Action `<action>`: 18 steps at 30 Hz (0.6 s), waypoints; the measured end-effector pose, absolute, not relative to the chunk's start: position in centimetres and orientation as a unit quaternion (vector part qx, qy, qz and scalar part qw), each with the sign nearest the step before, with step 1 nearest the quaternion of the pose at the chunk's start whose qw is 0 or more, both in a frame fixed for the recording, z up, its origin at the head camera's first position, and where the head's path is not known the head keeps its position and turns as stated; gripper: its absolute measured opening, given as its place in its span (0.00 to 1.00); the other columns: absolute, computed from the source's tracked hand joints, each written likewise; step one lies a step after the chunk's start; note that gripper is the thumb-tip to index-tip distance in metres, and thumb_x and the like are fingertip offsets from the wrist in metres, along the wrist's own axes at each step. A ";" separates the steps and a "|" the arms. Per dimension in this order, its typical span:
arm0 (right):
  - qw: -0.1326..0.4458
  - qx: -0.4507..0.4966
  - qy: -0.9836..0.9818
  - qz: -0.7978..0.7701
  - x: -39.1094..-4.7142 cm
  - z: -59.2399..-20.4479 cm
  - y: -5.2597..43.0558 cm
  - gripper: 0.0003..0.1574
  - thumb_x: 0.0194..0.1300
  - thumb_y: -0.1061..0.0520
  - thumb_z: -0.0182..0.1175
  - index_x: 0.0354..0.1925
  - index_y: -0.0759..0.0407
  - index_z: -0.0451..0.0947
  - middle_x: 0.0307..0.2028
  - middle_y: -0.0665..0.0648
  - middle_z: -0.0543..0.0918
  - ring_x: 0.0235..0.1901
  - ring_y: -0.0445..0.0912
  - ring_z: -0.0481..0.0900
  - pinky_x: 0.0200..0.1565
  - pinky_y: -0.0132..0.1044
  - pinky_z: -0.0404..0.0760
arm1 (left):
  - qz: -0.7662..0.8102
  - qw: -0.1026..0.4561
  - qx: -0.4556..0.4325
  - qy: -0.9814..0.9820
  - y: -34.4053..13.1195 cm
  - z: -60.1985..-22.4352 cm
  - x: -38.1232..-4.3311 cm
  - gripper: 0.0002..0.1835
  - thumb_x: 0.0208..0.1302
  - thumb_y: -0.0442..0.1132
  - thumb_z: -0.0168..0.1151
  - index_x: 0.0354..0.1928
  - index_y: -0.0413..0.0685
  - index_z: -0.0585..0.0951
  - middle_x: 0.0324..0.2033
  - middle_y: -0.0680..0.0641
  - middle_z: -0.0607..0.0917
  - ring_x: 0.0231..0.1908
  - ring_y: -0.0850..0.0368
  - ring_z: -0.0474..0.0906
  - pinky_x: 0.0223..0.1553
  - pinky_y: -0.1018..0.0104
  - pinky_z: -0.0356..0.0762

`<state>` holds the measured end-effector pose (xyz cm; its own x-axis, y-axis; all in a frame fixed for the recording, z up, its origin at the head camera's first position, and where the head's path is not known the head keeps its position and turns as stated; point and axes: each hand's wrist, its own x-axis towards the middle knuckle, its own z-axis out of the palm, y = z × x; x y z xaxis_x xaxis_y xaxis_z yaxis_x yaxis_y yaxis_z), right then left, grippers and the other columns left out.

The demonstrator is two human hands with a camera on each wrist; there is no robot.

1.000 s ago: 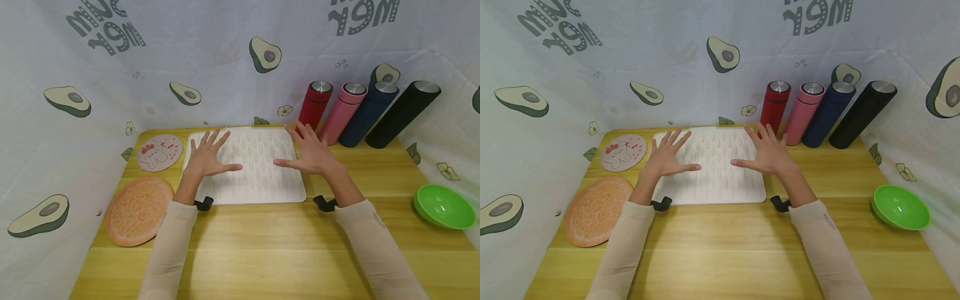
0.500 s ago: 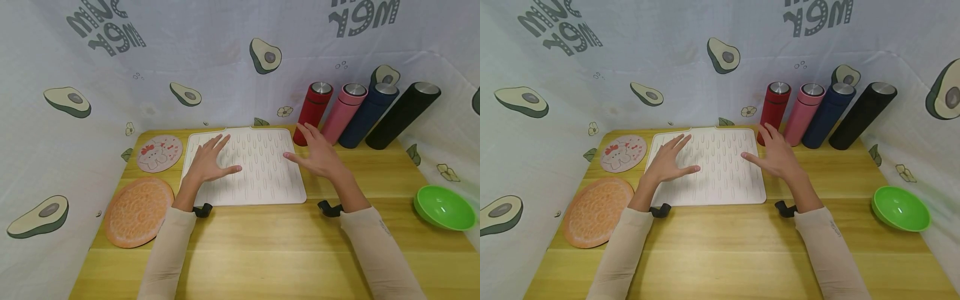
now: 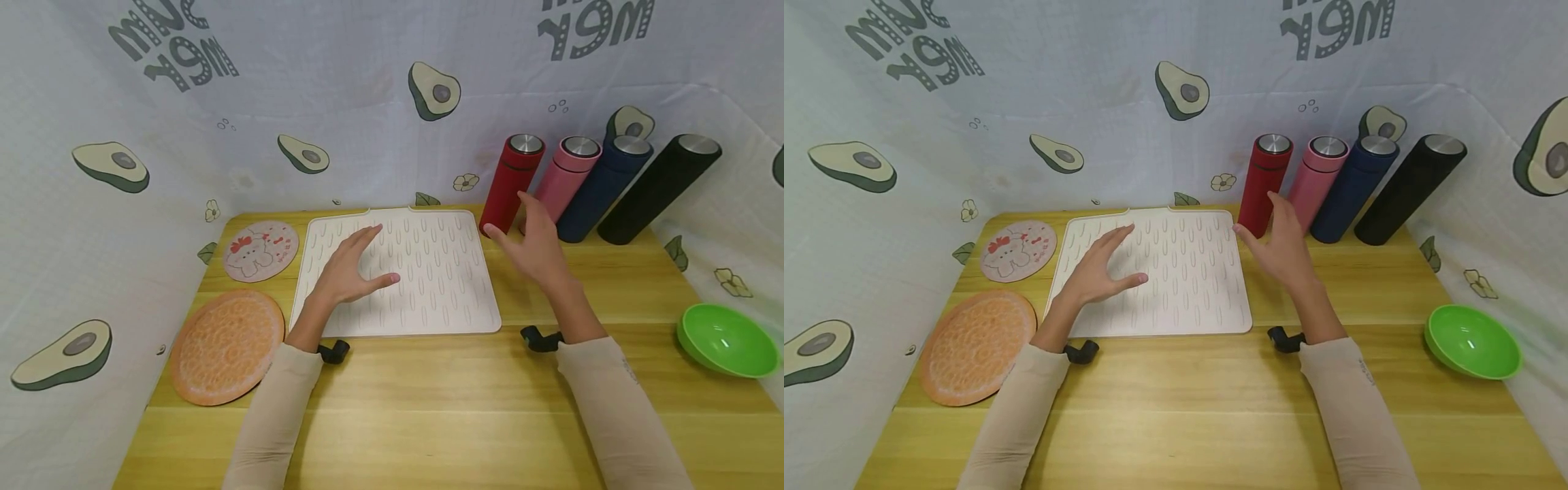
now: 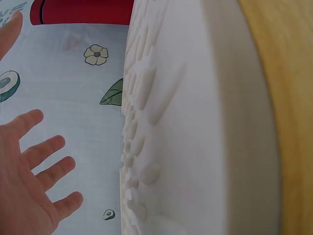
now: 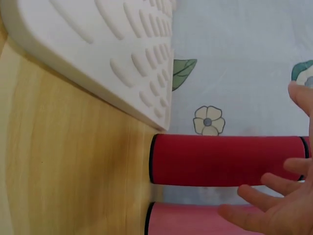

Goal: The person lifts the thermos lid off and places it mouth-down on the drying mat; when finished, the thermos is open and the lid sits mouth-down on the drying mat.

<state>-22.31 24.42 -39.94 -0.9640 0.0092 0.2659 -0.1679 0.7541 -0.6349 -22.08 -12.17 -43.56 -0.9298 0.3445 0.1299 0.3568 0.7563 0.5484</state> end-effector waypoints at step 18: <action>0.136 -0.044 -0.838 0.527 -26.7 -40.2 24.4 0.57 0.70 0.39 0.64 0.82 0.49 0.43 0.81 0.56 0.54 0.80 0.55 0.54 0.79 0.52 0.58 | -0.374 0.017 -0.207 -0.904 -11.3 -44.8 -21.6 0.55 0.48 0.82 0.63 0.79 0.83 0.55 0.78 0.57 0.63 0.78 0.52 0.59 0.73 0.38 0.64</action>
<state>-26.70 24.36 -40.19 -0.9592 0.2163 0.1819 -0.0701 0.4413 -0.8946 -21.58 -11.25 -44.85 -0.9136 0.3614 0.1862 0.3874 0.6349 0.6684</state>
